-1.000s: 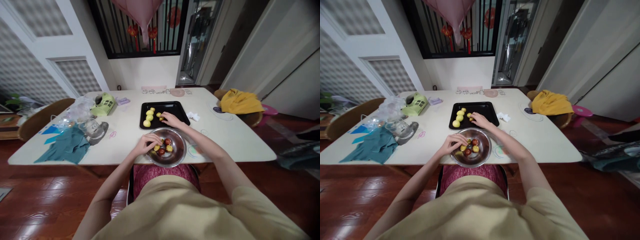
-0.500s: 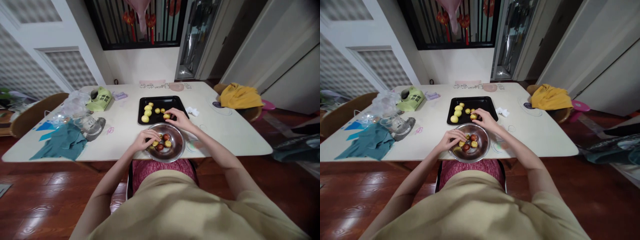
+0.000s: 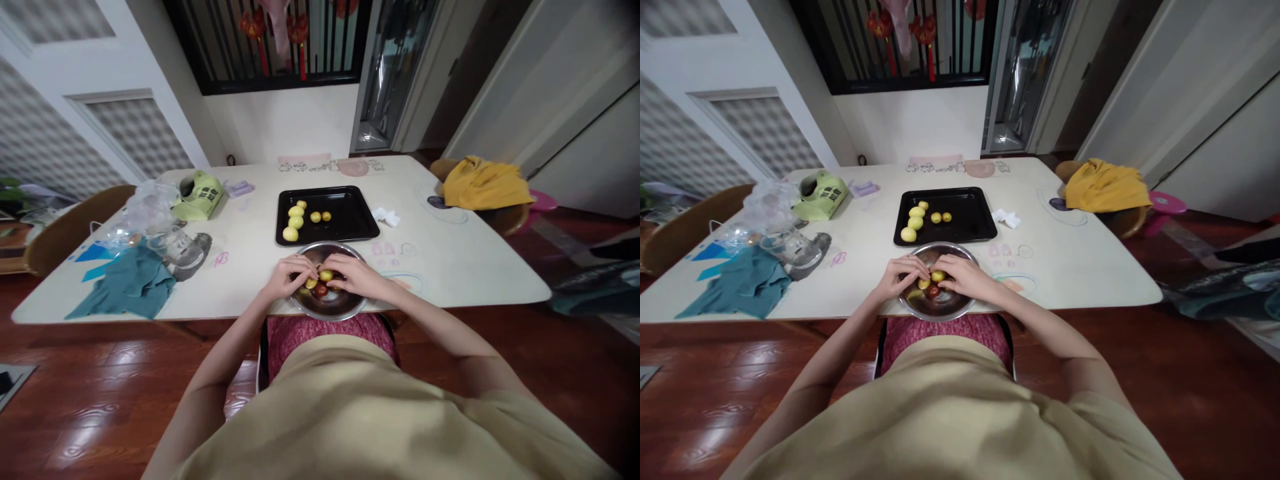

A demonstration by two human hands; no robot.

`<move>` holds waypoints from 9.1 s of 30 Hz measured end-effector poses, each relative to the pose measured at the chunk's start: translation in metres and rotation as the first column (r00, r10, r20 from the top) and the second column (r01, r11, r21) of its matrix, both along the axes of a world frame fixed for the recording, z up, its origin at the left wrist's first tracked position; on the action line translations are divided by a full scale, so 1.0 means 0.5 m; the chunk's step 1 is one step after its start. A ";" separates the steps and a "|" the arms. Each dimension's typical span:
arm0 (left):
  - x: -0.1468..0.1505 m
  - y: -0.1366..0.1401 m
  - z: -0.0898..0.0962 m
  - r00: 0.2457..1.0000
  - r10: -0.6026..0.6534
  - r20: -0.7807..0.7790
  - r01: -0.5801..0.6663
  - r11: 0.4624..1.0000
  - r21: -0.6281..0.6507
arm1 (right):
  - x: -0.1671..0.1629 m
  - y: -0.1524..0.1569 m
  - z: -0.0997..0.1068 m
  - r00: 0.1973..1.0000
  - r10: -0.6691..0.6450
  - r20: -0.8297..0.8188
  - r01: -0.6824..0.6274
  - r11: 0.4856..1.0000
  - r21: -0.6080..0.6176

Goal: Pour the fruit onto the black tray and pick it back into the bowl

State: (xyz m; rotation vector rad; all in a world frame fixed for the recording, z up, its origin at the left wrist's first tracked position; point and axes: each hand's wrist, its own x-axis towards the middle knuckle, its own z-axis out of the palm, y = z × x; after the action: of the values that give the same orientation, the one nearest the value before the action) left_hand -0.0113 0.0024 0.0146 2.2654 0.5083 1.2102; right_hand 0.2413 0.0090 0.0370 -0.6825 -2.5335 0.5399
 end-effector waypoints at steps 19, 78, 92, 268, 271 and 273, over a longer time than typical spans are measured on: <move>0.000 0.000 0.001 1.000 -0.001 -0.004 0.001 1.000 -0.002 | -0.008 0.009 -0.014 0.996 0.058 0.063 -0.062 0.996 0.056; -0.003 0.004 -0.003 1.000 0.003 -0.025 -0.003 1.000 0.012 | -0.014 0.316 -0.050 0.950 -0.311 0.031 0.307 0.947 0.089; -0.002 0.005 -0.005 1.000 0.003 -0.010 -0.003 1.000 -0.023 | 0.049 0.095 0.048 0.977 -0.150 -0.154 0.162 0.985 0.064; -0.014 0.032 0.011 0.981 -0.009 -0.193 -0.010 0.995 -0.097 | 0.074 0.003 0.076 0.960 -0.215 -0.180 0.227 0.973 0.049; -0.015 0.033 0.012 0.983 -0.014 -0.185 -0.003 0.996 -0.094 | 0.087 -0.037 0.057 0.966 -0.221 -0.137 0.225 0.974 0.010; -0.015 0.034 0.011 0.984 -0.015 -0.176 0.000 0.996 -0.087 | 0.091 -0.052 0.044 0.968 -0.228 -0.109 0.228 0.974 -0.015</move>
State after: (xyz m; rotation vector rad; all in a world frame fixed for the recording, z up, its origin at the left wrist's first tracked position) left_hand -0.0190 0.0194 0.0202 2.3094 0.6057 0.9696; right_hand 0.2866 -0.0170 0.0592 -0.9051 -2.3133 0.4851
